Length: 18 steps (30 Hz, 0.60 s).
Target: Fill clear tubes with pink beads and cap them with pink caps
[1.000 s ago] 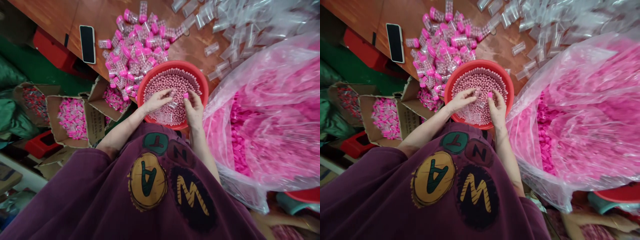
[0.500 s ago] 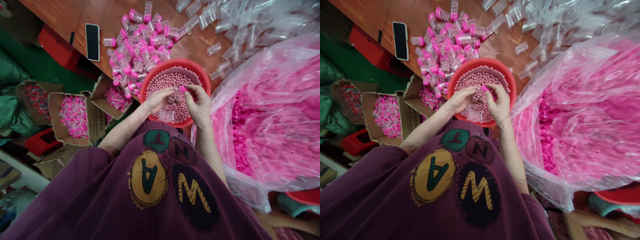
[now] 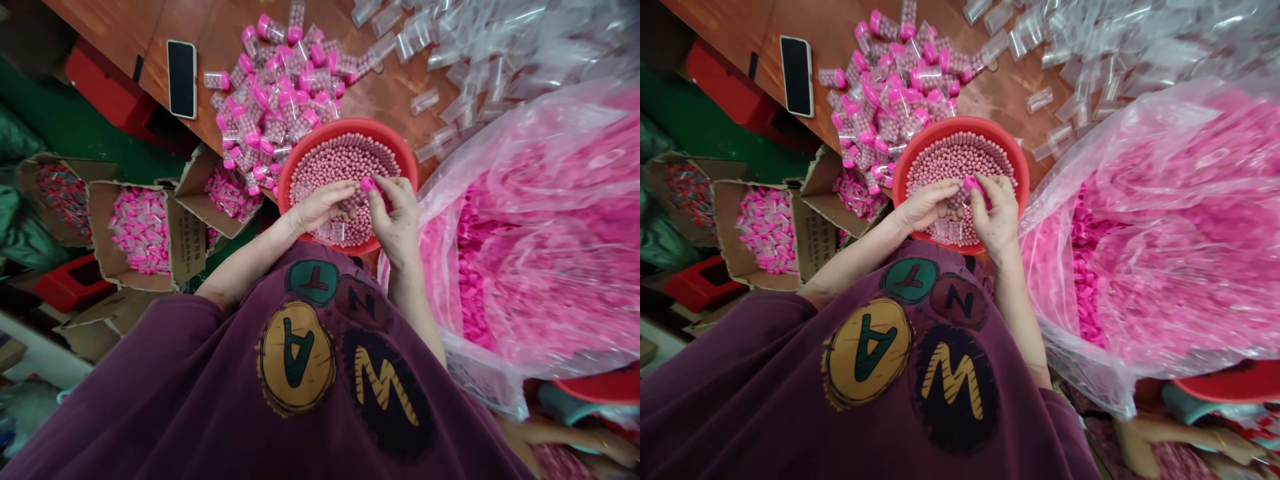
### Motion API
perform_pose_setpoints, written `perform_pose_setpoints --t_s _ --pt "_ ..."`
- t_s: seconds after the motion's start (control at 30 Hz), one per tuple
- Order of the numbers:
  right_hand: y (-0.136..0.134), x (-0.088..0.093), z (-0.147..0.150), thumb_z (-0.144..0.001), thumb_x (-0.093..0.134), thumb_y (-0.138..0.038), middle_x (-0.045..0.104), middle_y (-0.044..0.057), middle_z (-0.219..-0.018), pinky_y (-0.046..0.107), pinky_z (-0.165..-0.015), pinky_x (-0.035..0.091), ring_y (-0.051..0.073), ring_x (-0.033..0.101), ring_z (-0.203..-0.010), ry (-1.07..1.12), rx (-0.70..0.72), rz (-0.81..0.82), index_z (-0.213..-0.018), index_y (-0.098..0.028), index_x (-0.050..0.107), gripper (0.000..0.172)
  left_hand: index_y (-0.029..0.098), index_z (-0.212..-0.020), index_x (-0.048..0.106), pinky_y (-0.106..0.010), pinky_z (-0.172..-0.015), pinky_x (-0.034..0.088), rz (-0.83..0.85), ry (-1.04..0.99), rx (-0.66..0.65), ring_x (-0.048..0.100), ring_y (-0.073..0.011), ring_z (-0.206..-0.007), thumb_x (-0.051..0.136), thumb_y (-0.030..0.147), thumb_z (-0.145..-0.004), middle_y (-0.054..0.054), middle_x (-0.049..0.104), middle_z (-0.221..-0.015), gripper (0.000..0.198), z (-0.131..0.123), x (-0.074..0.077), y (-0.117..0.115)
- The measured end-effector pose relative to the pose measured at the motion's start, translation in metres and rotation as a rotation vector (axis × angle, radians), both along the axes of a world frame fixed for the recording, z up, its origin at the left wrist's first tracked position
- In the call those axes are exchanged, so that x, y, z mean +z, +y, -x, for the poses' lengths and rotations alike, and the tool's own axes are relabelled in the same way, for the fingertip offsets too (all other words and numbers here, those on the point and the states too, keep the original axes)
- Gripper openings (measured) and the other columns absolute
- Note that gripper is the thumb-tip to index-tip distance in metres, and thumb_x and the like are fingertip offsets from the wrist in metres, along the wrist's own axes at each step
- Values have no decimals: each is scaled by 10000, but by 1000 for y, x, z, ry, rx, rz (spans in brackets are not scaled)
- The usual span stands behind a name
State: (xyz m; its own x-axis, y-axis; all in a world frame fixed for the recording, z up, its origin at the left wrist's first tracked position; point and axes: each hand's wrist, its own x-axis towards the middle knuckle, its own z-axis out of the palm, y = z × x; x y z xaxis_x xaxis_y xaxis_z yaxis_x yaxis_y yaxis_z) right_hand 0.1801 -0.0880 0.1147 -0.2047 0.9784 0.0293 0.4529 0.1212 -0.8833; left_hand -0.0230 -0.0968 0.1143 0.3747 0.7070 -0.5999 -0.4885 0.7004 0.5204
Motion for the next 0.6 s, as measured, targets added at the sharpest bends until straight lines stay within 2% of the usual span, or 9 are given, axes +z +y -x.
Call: perform_pose_setpoints --t_s 0.13,0.23,0.43,0.6 --pt "0 1 0 -1163 699 -578 855 87 -1273 570 -1097 720 277 812 -1150 42 -27 -45 -1442 -328 829 396 210 -1220 830 -240 -789 588 19 11 -5 769 -120 -861 837 329 -1097 -39 839 -1109 171 0 3 0" --pt "1 5 2 -1160 712 -563 869 71 -1184 505 -1032 729 252 827 -1100 63 -36 -87 -1311 -305 880 344 208 -1240 829 -240 -831 605 19 7 9 791 -128 -935 832 312 -1106 -40 840 -1137 169 -3 5 1" --pt "-6 7 10 -1165 708 -612 846 82 -1164 564 -1112 715 280 822 -1136 12 -164 -51 -1229 -312 897 360 202 -1233 833 -262 -879 624 20 30 104 745 -121 -901 800 281 -1126 -23 794 -1016 137 -21 9 -5" --pt "-15 -1 15 -1173 692 -618 820 69 -1113 553 -1101 724 271 811 -1112 33 -271 36 -1216 -305 889 373 222 -1321 834 -275 -853 633 64 104 119 775 -146 -904 812 353 -1136 -21 788 -952 228 -32 14 -8"
